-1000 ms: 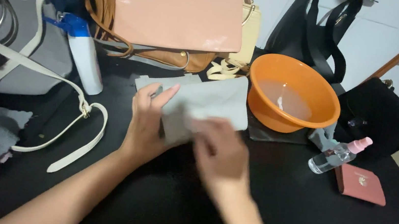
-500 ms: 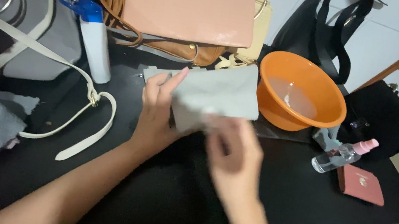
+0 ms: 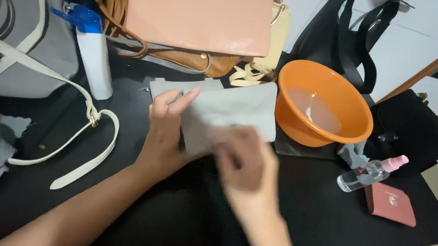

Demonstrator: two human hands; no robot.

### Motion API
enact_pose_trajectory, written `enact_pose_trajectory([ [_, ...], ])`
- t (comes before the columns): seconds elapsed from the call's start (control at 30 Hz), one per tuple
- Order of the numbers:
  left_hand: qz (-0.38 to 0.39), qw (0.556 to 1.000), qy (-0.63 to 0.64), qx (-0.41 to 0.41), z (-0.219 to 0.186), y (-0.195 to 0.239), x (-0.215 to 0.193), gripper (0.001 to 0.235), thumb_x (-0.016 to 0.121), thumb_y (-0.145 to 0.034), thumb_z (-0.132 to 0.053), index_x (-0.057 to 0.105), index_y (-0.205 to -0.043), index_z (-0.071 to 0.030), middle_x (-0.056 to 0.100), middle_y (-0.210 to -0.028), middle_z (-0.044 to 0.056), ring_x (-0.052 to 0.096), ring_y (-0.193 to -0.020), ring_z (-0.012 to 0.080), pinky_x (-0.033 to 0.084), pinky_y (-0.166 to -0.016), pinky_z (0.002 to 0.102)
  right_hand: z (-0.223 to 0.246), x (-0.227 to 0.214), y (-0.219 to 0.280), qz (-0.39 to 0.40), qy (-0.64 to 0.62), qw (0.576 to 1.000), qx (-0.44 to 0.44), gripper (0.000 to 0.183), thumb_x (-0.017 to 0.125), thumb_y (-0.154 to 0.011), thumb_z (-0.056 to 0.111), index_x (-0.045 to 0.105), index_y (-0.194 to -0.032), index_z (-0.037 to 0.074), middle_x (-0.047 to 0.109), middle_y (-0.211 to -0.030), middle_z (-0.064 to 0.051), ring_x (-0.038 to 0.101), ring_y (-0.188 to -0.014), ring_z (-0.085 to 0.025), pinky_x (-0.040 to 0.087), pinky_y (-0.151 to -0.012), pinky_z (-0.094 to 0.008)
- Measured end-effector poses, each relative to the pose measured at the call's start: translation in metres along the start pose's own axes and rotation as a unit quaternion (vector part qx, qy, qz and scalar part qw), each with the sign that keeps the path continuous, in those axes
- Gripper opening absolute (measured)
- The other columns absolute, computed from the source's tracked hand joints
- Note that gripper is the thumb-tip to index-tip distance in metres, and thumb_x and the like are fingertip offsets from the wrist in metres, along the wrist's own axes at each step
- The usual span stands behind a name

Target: Cleaning a small grey leather bag using a cloth and a cleaning solution from a bowl.

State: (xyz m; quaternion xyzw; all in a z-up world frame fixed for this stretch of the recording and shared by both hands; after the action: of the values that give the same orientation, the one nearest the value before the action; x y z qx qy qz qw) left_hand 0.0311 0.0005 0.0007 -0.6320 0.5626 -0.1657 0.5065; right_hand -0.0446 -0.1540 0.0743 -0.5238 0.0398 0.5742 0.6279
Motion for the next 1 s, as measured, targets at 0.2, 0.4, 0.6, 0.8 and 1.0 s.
enact_pose_trajectory([
  [0.2,-0.012,0.999,0.033,0.022,-0.012,-0.005,0.002,0.107,0.096,-0.069,-0.047,0.041,-0.154,-0.012,0.04,-0.137,0.013,0.043,-0.129,0.0314,0.033,-0.105,0.043,-0.071,-0.037,-0.021,-0.136,0.114,0.978,0.106,0.016,0.073,-0.085,0.003,0.08,-0.095,0.014,0.067,-0.079,-0.007,0.069,-0.073,-0.029,0.056,-0.07,-0.04],
  [0.4,-0.02,0.999,0.018,0.025,-0.008,-0.003,0.007,0.111,0.094,-0.067,-0.057,0.041,-0.155,-0.013,0.042,-0.136,0.013,0.046,-0.127,0.0314,0.034,-0.105,0.042,-0.028,-0.011,-0.031,-0.146,-0.053,0.98,0.127,0.017,0.067,-0.089,0.004,0.075,-0.105,0.004,0.075,-0.092,-0.018,0.075,-0.091,-0.033,0.059,-0.076,-0.042],
  [0.6,-0.05,0.998,0.035,0.024,-0.014,-0.009,0.001,0.107,0.097,-0.07,-0.048,0.041,-0.152,-0.007,0.044,-0.133,0.015,0.047,-0.125,0.035,0.035,-0.104,0.045,-0.039,-0.018,-0.039,-0.065,0.042,0.997,-0.009,0.01,0.067,-0.09,0.001,0.073,-0.097,0.005,0.073,-0.096,-0.015,0.073,-0.092,-0.04,0.06,-0.076,-0.048],
  [0.8,-0.026,0.998,0.048,0.009,-0.008,-0.009,0.0,0.104,0.098,-0.065,-0.048,0.047,-0.146,-0.007,0.047,-0.132,0.015,0.048,-0.127,0.034,0.035,-0.11,0.047,-0.096,-0.048,-0.054,-0.173,0.059,0.98,0.082,0.017,0.069,-0.092,-0.002,0.076,-0.106,0.006,0.067,-0.088,-0.01,0.069,-0.076,-0.025,0.058,-0.072,-0.036],
  [1.0,-0.041,0.998,0.042,0.028,-0.004,-0.006,0.003,0.103,0.098,-0.064,-0.05,0.047,-0.142,-0.006,0.049,-0.13,0.011,0.052,-0.123,0.0345,0.039,-0.107,0.047,-0.023,-0.003,-0.05,-0.095,0.024,0.995,-0.028,0.014,0.062,-0.094,0.005,0.075,-0.099,0.0,0.071,-0.089,-0.022,0.069,-0.081,-0.047,0.059,-0.066,-0.046],
])
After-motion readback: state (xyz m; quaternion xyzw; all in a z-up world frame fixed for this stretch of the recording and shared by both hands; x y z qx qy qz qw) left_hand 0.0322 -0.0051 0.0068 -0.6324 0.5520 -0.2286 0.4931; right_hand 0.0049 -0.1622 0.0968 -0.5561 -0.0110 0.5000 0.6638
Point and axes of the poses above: each hand's wrist, its own y-axis away from the middle knuckle, its own x-axis out of the palm, z = x × y, the point moved 3 cm from there along -y, towards the middle knuckle
